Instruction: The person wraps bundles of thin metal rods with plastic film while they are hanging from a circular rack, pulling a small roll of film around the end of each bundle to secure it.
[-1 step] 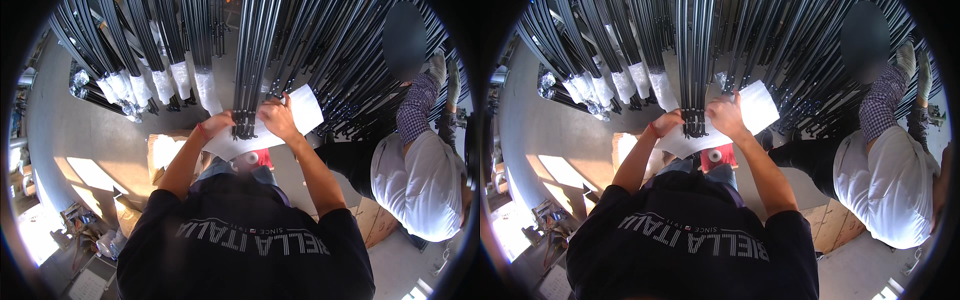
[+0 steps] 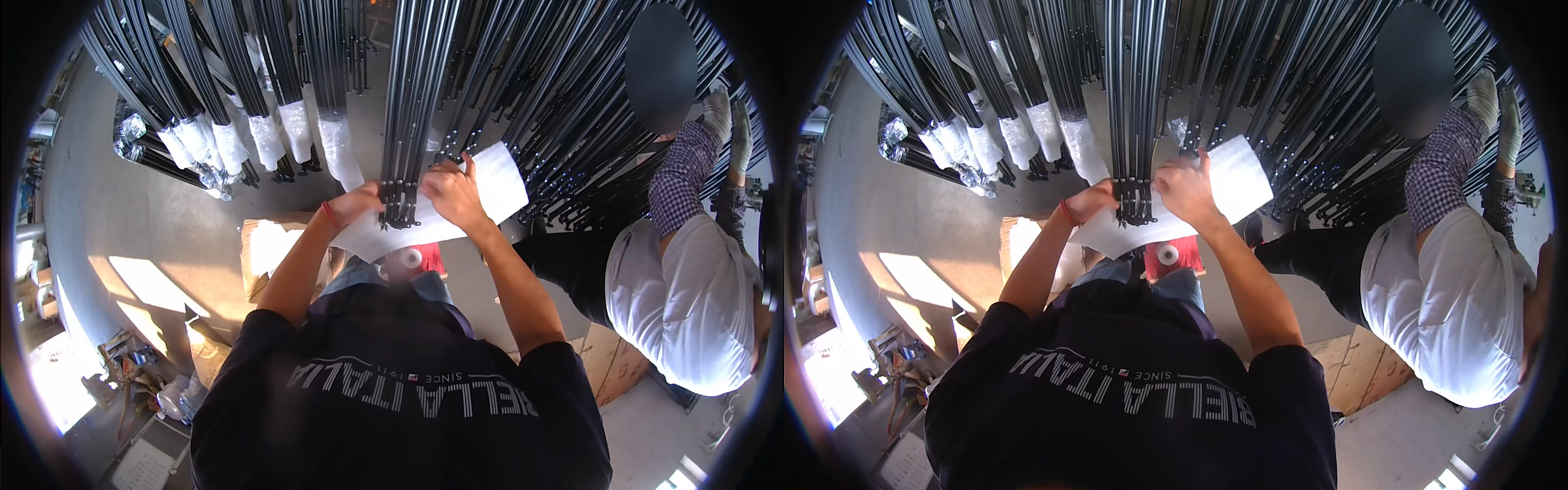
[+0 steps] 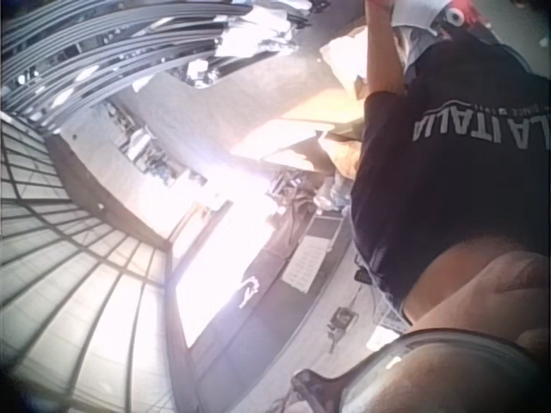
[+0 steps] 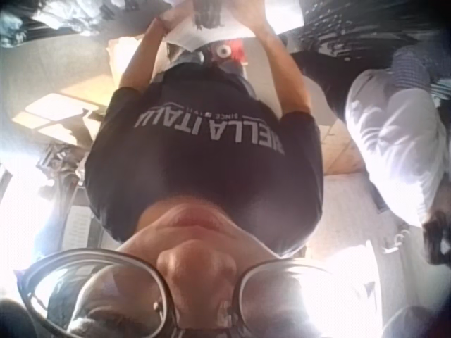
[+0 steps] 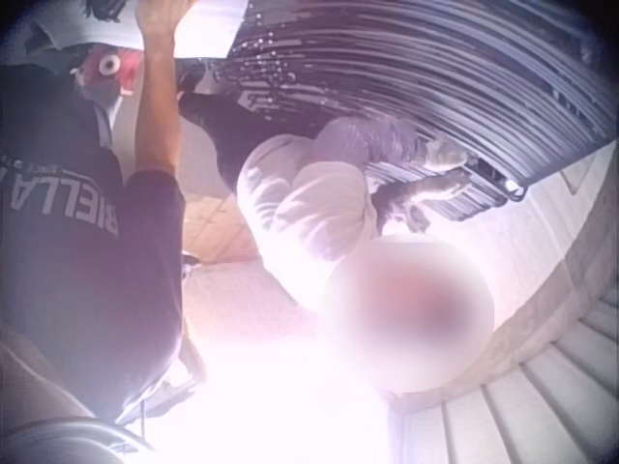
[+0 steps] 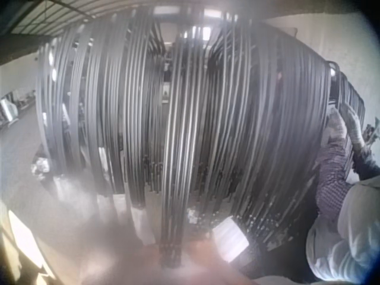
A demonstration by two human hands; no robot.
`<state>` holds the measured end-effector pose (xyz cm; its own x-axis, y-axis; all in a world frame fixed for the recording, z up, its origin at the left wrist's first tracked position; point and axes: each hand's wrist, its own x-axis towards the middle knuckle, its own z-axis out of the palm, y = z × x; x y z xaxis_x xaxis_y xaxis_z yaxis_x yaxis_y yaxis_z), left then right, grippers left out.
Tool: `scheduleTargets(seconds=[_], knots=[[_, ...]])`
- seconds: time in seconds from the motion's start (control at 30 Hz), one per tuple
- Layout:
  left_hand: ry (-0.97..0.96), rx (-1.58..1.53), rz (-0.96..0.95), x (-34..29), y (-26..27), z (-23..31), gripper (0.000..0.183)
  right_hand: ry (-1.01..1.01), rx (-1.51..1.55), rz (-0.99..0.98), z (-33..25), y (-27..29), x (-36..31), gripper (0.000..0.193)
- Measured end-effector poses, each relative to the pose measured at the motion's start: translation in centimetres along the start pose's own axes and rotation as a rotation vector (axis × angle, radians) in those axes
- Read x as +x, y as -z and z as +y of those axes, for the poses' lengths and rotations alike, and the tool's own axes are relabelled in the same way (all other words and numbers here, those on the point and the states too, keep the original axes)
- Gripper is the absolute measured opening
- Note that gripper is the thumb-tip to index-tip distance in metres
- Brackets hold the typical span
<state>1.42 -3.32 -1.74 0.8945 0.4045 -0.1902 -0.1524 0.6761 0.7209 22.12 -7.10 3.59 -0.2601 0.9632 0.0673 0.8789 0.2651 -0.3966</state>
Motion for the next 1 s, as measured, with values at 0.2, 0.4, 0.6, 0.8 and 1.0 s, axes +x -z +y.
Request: scheduleTargets(seconds=[0.2, 0.4, 0.6, 0.8, 1.0], knots=[[0.05, 0.222, -0.051, -0.4, 1.9, -0.5, 0.067, -0.079, 0.06, 0.022, -0.5, -1.0, -0.3, 0.005], [0.095, 0.169, -0.061, -0.6, -0.4, 1.4, 0.059, -0.027, -0.006, 0.426, -3.0, -1.1, -1.2, 0.012], [0.055, 0.304, -0.024, -0.1, 0.4, 0.8, 0.057, -0.461, 0.641, 0.262, -7.5, -5.1, -6.7, 0.037], [0.099, 0.272, 0.011, 0.2, -0.6, 1.2, 0.054, -0.564, 0.811, 0.357, -6.9, -8.1, -5.3, 0.055], [0.117, 0.431, 0.026, -0.2, 0.0, 0.9, 0.05, -0.427, 1.519, 0.199, -3.8, -7.0, -3.5, 0.038]])
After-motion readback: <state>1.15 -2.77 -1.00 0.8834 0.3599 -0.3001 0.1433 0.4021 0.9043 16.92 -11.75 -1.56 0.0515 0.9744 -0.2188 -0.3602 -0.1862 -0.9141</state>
